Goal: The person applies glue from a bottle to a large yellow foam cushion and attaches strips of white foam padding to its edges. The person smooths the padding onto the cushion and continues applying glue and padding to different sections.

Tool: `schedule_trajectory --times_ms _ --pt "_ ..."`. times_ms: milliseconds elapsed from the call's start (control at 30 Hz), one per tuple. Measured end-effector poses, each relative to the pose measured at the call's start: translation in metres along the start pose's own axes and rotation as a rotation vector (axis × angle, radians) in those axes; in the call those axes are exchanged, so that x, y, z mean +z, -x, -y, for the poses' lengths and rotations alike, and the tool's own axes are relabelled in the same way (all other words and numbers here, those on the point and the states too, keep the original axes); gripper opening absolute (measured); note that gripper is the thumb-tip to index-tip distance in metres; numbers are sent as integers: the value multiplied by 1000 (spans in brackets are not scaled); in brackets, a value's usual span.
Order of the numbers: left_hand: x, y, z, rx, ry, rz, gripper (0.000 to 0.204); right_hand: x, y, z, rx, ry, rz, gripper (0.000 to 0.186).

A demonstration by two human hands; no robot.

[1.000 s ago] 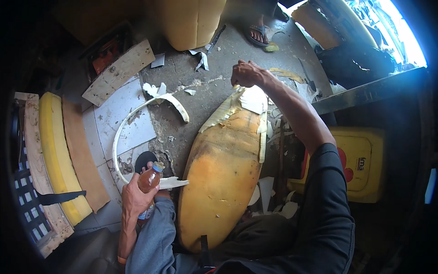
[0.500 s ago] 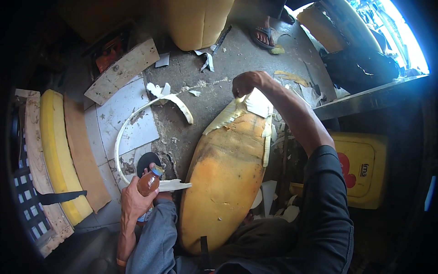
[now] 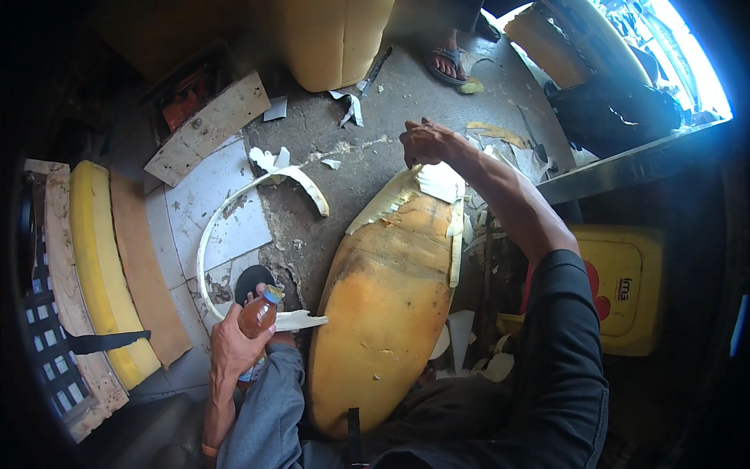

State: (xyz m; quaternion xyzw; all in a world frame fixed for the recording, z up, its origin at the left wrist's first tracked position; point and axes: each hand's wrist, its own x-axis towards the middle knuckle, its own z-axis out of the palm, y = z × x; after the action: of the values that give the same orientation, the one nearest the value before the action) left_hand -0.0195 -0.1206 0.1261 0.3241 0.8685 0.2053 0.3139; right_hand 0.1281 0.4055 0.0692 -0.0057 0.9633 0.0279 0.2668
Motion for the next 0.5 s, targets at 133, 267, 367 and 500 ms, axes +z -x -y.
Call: schedule_trajectory --times_ms 133,267,367,500 --pt "0 0 -2 -9 18 2 49 5 -4 -17 169 14 50 6" --pt "4 -2 2 1 1 -5 49 13 7 -19 5 -20 5 3" --pt "-2 3 6 -21 -21 -17 49 2 18 -18 57 -24 -45 9" --pt "1 1 2 -15 -17 -10 49 26 58 -33 60 -207 -291 15"
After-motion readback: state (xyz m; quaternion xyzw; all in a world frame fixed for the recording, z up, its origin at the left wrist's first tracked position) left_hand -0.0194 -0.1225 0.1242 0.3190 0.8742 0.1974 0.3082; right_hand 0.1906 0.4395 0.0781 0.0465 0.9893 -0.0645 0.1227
